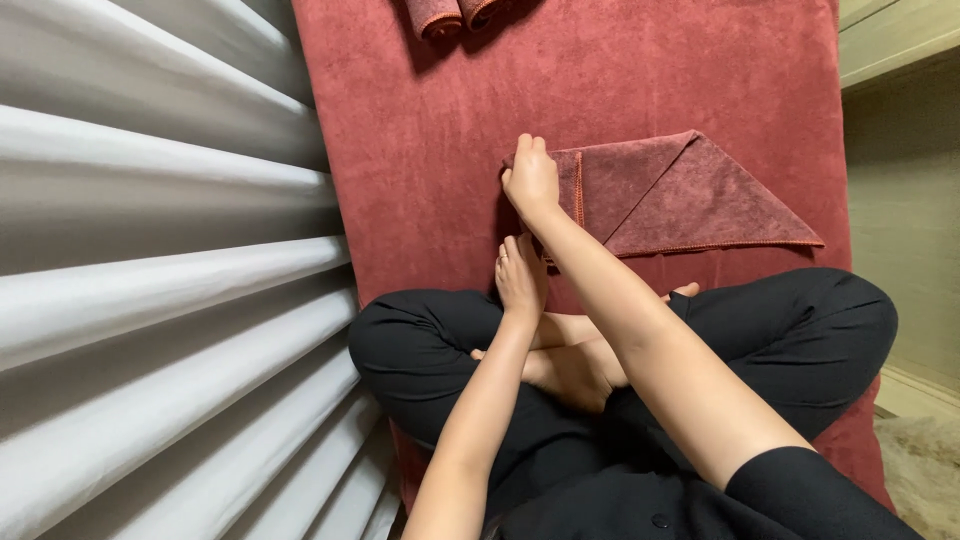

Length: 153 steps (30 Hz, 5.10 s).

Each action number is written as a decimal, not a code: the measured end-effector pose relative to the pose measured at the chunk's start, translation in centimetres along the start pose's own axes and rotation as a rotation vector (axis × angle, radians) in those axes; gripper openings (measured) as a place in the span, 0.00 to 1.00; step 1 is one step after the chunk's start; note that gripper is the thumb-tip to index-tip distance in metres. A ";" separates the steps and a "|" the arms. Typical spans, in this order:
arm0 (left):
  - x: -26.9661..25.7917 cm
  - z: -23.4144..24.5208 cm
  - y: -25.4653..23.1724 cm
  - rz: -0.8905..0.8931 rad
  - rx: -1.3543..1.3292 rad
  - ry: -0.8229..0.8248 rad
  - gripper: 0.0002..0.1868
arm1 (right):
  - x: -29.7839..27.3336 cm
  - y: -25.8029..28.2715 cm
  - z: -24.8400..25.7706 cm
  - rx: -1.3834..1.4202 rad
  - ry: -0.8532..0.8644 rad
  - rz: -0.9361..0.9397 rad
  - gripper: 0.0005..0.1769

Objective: Folding and rolling small towels into decorative shapes on a treatment table in a spa setting.

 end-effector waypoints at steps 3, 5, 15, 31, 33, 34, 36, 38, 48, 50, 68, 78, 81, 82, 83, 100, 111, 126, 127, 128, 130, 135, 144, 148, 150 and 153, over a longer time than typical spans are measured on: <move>-0.3 -1.5 -0.1 -0.156 0.025 -0.145 0.03 | 0.5 -1.5 -0.7 0.043 0.006 -0.058 0.21; -0.2 0.2 -1.2 -0.185 -0.006 -0.206 0.03 | 0.5 -1.6 0.3 0.097 0.026 -0.108 0.19; -0.3 1.6 -2.8 -0.428 0.081 -0.406 0.06 | 4.9 -9.5 -2.4 0.181 0.117 -0.173 0.17; -0.1 1.1 -2.0 -0.268 -0.159 -0.094 0.09 | -0.9 -3.5 4.9 -0.034 0.083 0.059 0.18; 0.1 2.2 -2.4 -0.137 -0.263 -0.011 0.13 | -0.4 -4.0 3.0 -0.059 0.034 0.100 0.14; 0.0 2.3 -2.6 -0.139 -0.264 -0.009 0.13 | -0.6 -3.5 3.4 -0.059 0.033 0.097 0.14; 0.1 2.3 -2.7 0.089 -0.413 0.086 0.29 | -0.9 -2.4 4.5 -0.115 0.042 0.104 0.27; 0.1 2.0 -2.5 0.192 -0.512 0.158 0.37 | -0.8 -2.0 3.9 -0.261 0.042 0.109 0.32; -0.3 2.1 -6.6 0.174 -0.340 0.099 0.30 | 0.5 -4.1 3.4 -0.196 0.101 -0.034 0.35; -0.5 0.5 -7.0 0.097 -0.259 0.069 0.32 | 0.6 -5.1 5.4 -0.132 0.119 -0.019 0.29; -0.3 -0.6 -12.4 -0.388 0.072 0.062 0.32 | -0.2 -12.3 9.1 -0.171 0.092 -0.005 0.16; 0.7 1.7 -15.0 -0.415 0.326 0.569 0.33 | -1.4 -10.2 6.5 -0.530 0.047 0.070 0.44; 0.0 -0.5 -13.6 -0.466 0.153 0.486 0.22 | -0.7 -11.3 4.2 -0.474 -0.006 0.035 0.41; -0.2 -0.5 -13.3 -0.466 0.157 0.487 0.22 | -0.4 -11.7 3.5 -0.471 -0.006 0.035 0.41; -0.6 -0.4 -13.0 -0.491 0.141 0.485 0.22 | -0.2 -12.0 3.0 -0.457 -0.082 0.042 0.35; -3.8 -0.1 -11.7 -0.506 -0.411 -0.040 0.22 | 1.4 -14.8 10.5 -0.023 0.206 -0.172 0.30; -3.4 0.0 -13.4 -0.516 -0.203 0.189 0.46 | 0.2 -18.7 11.0 0.385 0.291 -0.274 0.21; -2.5 -0.6 -15.3 -0.548 0.067 0.403 0.52 | 0.4 -22.6 9.1 0.546 0.181 -0.211 0.22; -2.5 -0.7 -15.3 -0.551 0.068 0.404 0.52 | 0.3 -22.7 8.7 0.548 0.179 -0.213 0.22; -2.4 -0.8 -15.4 -0.557 0.093 0.412 0.52 | 0.2 -22.8 8.4 0.492 0.135 -0.231 0.21; -2.4 -0.6 -15.5 -0.565 0.120 0.426 0.52 | -0.6 -22.4 8.6 0.439 0.094 -0.255 0.20; -2.3 -1.8 -15.7 -0.571 0.185 0.456 0.50 | -2.7 -18.8 12.2 0.295 -0.093 -0.096 0.19; -2.3 1.9 -17.5 -0.685 0.101 0.310 0.31 | -4.6 -14.6 12.5 -0.167 -0.303 0.101 0.22; -2.6 -0.6 -16.7 -0.706 0.074 0.262 0.29 | -3.6 -15.2 10.4 -0.261 -0.332 0.123 0.25; -2.3 0.6 -17.2 -0.692 0.106 0.272 0.23 | -3.8 -13.8 11.5 -0.471 -0.127 0.113 0.38; -2.4 0.6 -17.2 -0.682 0.050 0.252 0.22 | -4.0 -13.0 12.0 -0.408 -0.119 0.032 0.42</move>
Point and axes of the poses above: each hand's wrist, its own x-axis towards the middle knuckle, its own z-axis out of the back of the hand, y = z × x, the point moved 2 cm from there along x, towards the middle knuckle, and after that the axes turned 2 degrees about -y, right-handed, at the moved point
